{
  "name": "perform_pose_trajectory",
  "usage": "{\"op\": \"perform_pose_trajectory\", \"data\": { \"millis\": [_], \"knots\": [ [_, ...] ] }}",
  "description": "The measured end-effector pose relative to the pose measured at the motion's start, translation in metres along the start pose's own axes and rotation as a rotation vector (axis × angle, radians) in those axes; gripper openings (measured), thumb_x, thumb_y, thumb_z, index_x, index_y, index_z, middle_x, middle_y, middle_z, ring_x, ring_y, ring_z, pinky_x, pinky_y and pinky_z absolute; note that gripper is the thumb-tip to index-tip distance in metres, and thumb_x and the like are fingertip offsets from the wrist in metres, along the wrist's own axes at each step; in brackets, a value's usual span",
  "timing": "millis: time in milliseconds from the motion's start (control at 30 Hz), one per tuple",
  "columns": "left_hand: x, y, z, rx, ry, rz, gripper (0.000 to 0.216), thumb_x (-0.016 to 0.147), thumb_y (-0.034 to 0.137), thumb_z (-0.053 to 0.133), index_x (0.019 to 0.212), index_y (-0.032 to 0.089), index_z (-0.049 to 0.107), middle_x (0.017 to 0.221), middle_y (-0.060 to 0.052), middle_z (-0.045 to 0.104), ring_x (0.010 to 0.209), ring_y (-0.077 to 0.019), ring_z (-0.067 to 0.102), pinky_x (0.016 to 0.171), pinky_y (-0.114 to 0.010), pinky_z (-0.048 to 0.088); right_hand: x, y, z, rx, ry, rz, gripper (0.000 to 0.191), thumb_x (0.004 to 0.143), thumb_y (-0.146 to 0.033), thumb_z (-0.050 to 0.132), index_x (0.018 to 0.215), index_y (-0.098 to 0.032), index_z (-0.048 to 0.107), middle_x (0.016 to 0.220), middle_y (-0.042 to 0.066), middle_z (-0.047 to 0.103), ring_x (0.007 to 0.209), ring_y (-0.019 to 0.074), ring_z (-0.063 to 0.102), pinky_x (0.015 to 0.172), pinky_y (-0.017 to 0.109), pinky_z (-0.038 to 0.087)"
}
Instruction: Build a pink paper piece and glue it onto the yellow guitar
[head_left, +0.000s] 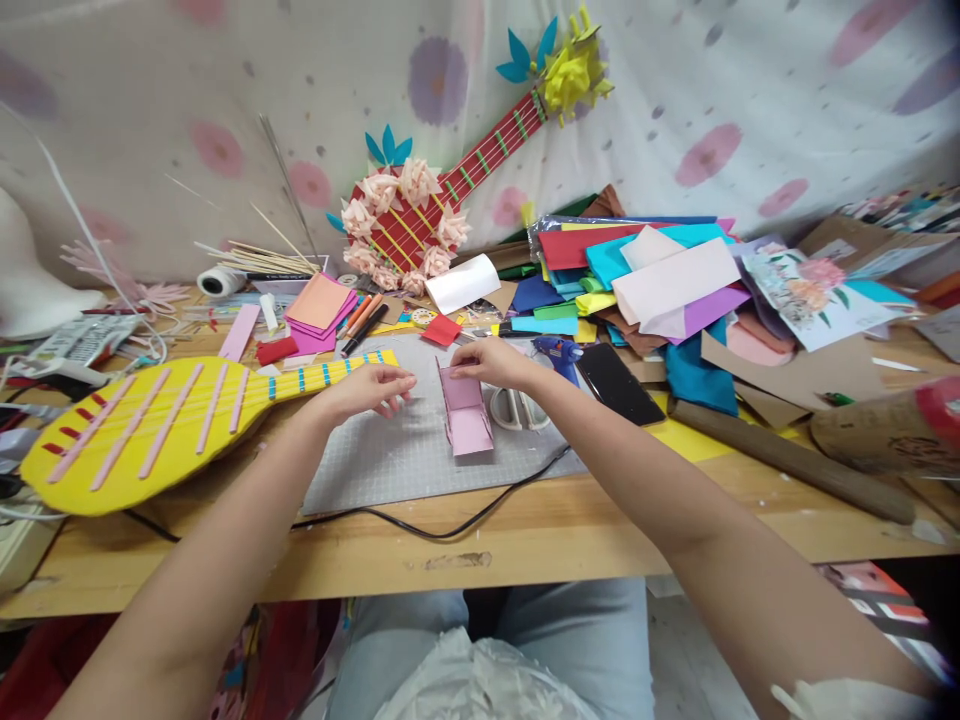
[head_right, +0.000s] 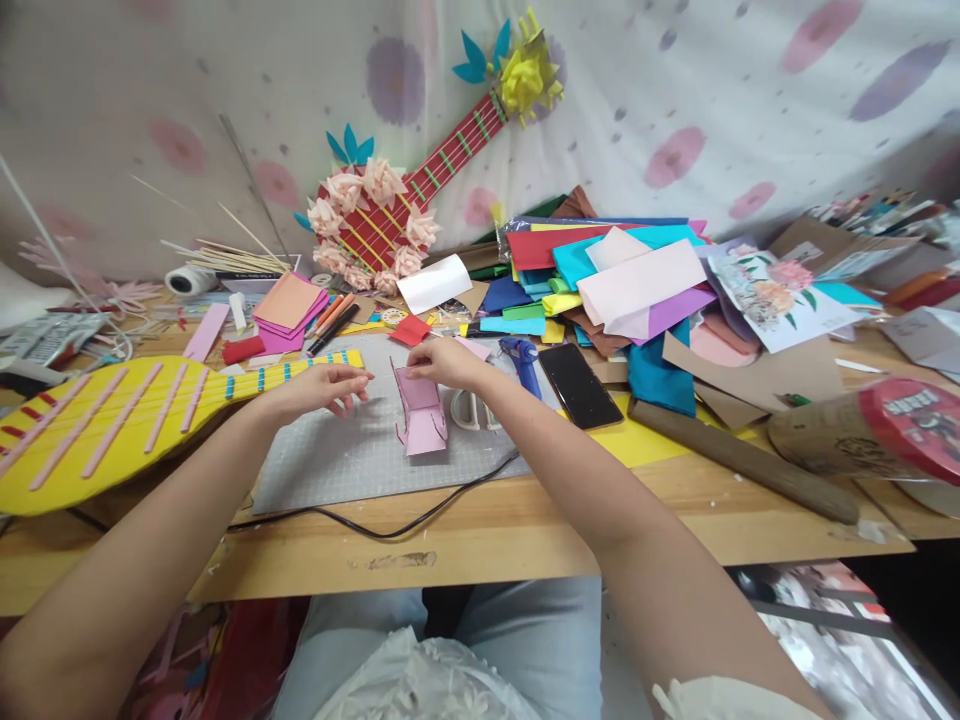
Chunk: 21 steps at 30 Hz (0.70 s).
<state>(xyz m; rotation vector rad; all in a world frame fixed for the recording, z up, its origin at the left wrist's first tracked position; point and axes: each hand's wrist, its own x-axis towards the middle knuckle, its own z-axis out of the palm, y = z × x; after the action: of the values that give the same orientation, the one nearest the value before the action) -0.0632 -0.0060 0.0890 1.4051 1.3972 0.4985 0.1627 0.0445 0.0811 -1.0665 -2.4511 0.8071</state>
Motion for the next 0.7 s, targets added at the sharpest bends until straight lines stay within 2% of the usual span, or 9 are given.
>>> {"op": "perform_pose_trajectory", "data": {
  "millis": [67,200,300,367,433,500,567,633,700],
  "knots": [
    [0.001,-0.001,0.004,0.031,0.06,0.051,0.054,0.058,0.046,0.069,0.1,0.014,0.06,0.08,-0.005,0.063,0.059,-0.0109,0.056,0.052,-0.026,0.047,0.001,0.001,0.001,0.035,0.003,0.006,0.017,0.074,-0.029,0.059,0.082,-0.016,0.067,0.074,0.001,0.064,0.069,0.0111,0.052,0.061,0.021,0.034],
    [0.005,0.0,0.012,0.037,0.12,0.125,0.049,0.056,0.047,0.07,0.09,0.012,0.061,0.072,-0.003,0.061,0.057,-0.0103,0.055,0.056,-0.027,0.047,0.003,0.0,0.005,0.101,0.01,0.01,0.016,0.071,-0.024,0.06,0.084,-0.016,0.066,0.078,0.001,0.065,0.072,0.0116,0.054,0.065,0.022,0.037],
    [0.004,0.002,0.007,-0.085,0.183,0.115,0.047,0.06,0.052,0.065,0.086,0.013,0.061,0.077,-0.005,0.063,0.062,-0.0106,0.056,0.061,-0.027,0.048,0.005,0.0,0.004,0.201,-0.004,0.006,0.019,0.069,-0.019,0.061,0.087,-0.015,0.064,0.083,0.002,0.065,0.075,0.0118,0.055,0.069,0.023,0.04],
    [0.002,0.003,0.001,-0.185,0.213,0.056,0.048,0.064,0.055,0.061,0.085,0.013,0.061,0.08,-0.006,0.064,0.068,-0.0122,0.059,0.065,-0.028,0.048,0.006,0.0,0.003,0.256,-0.029,-0.008,0.02,0.069,-0.016,0.06,0.088,-0.015,0.063,0.085,0.003,0.064,0.077,0.0116,0.056,0.07,0.024,0.041],
    [0.001,0.002,-0.004,-0.233,0.15,-0.038,0.047,0.064,0.055,0.061,0.085,0.013,0.061,0.078,-0.007,0.064,0.069,-0.0134,0.06,0.066,-0.028,0.048,0.009,-0.001,0.002,0.275,-0.055,-0.028,0.02,0.069,-0.014,0.06,0.089,-0.016,0.061,0.085,0.002,0.063,0.076,0.0111,0.055,0.069,0.023,0.042],
    [0.0,0.002,-0.004,-0.236,-0.009,-0.098,0.044,0.063,0.052,0.064,0.084,0.013,0.061,0.076,-0.006,0.064,0.069,-0.014,0.061,0.066,-0.029,0.047,0.013,-0.004,0.001,0.257,-0.085,-0.049,0.022,0.068,-0.013,0.059,0.09,-0.016,0.059,0.081,0.001,0.061,0.073,0.0106,0.054,0.066,0.023,0.041],
    [0.002,0.004,0.0,-0.209,-0.145,-0.098,0.038,0.062,0.046,0.067,0.08,0.014,0.061,0.075,-0.004,0.064,0.067,-0.0127,0.06,0.064,-0.027,0.046,0.016,-0.007,0.0,0.214,-0.103,-0.062,0.025,0.067,-0.013,0.06,0.092,-0.016,0.058,0.078,0.0,0.058,0.071,0.0106,0.053,0.064,0.023,0.041],
    [0.004,0.007,0.004,-0.161,-0.157,-0.073,0.032,0.061,0.04,0.07,0.074,0.013,0.06,0.069,-0.002,0.062,0.062,-0.01,0.058,0.06,-0.024,0.044,0.019,-0.009,0.001,0.195,-0.105,-0.06,0.029,0.066,-0.013,0.06,0.094,-0.017,0.056,0.076,0.0,0.057,0.071,0.0111,0.053,0.065,0.024,0.041],
    [0.007,0.009,0.007,-0.115,-0.113,-0.057,0.028,0.06,0.037,0.07,0.07,0.013,0.058,0.062,0.0,0.06,0.058,-0.0085,0.055,0.057,-0.023,0.042,0.019,-0.007,0.001,0.229,-0.073,-0.064,0.035,0.065,-0.014,0.063,0.099,-0.018,0.053,0.079,0.0,0.058,0.075,0.0123,0.054,0.07,0.026,0.042]
  ]
}}
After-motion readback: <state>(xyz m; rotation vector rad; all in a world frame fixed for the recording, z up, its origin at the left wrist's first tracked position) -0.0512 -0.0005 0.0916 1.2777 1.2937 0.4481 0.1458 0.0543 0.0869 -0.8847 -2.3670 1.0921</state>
